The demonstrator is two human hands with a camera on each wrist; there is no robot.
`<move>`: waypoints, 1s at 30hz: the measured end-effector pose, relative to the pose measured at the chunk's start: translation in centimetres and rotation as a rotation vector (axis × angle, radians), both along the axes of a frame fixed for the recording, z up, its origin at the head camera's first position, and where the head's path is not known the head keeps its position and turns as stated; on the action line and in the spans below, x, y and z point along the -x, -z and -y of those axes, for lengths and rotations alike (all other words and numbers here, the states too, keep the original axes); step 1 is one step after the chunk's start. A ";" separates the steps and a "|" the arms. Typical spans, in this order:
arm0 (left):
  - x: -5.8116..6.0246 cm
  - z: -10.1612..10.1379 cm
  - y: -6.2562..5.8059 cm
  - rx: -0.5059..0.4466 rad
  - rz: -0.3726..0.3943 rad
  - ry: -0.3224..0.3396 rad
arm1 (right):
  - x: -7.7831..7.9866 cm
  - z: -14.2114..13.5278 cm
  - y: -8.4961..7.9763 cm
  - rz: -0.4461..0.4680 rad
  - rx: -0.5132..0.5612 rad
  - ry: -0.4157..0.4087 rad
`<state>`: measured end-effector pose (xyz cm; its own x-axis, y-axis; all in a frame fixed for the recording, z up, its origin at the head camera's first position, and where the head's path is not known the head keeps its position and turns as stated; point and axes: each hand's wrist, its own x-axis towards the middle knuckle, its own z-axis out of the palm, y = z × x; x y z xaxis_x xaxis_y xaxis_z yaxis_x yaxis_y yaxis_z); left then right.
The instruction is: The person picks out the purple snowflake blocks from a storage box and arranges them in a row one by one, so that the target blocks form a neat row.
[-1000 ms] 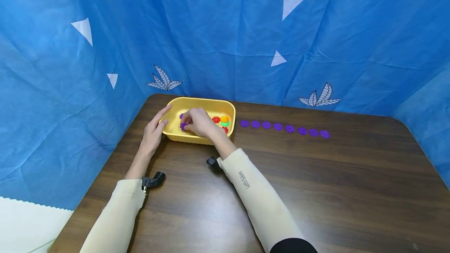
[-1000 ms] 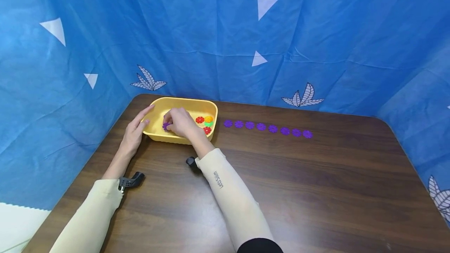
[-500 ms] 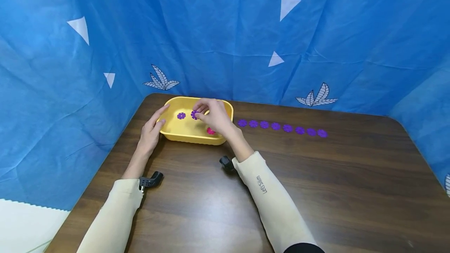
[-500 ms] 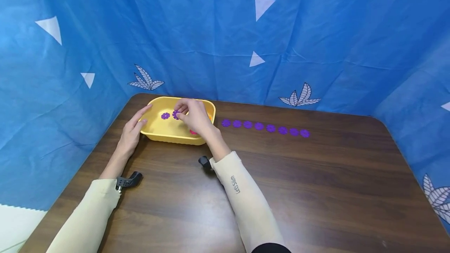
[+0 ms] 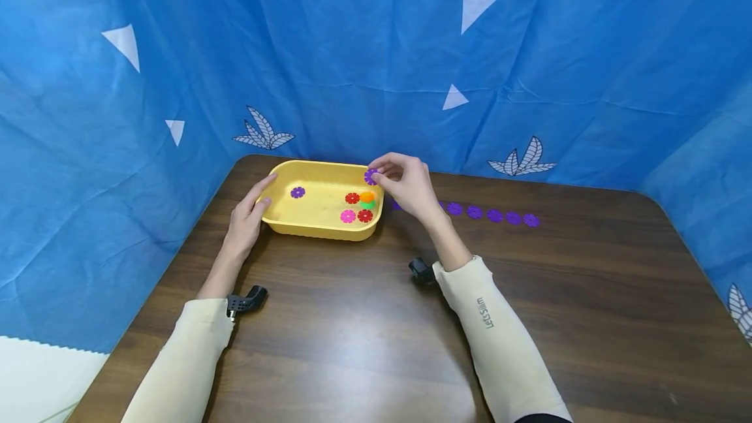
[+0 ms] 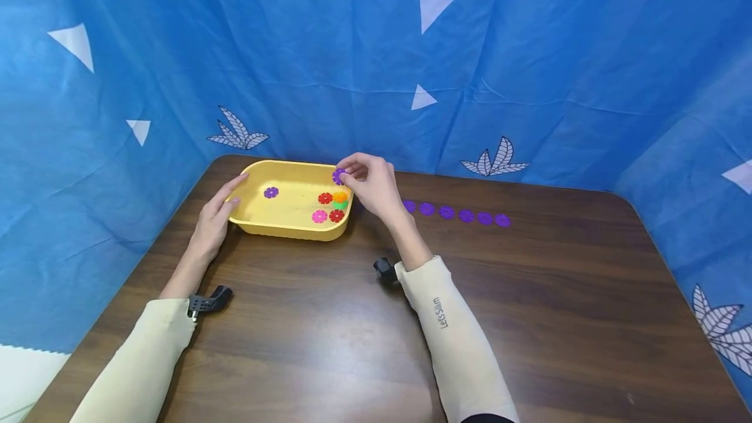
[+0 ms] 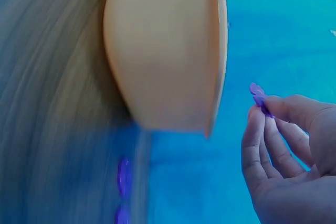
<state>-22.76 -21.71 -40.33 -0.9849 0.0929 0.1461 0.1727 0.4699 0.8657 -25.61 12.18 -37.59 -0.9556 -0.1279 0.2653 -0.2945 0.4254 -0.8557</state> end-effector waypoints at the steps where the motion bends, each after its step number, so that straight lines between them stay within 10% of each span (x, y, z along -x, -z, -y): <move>1: 0.0 0.1 0.0 -0.001 0.002 0.002 | -0.1 -0.6 0.0 0.002 0.006 0.006; 18: 0.0 0.8 0.3 -0.022 0.023 0.015 | -2.9 -11.6 1.0 -0.008 -0.020 0.110; 30: 2.4 3.2 3.7 0.037 0.019 -0.019 | -5.6 -20.0 2.0 0.045 -0.101 0.267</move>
<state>-25.14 -24.93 -44.08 -0.9891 0.0791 0.1243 0.1473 0.5047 0.8506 -20.06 32.20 -39.57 -0.9695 0.1060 0.2208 -0.1236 0.5664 -0.8148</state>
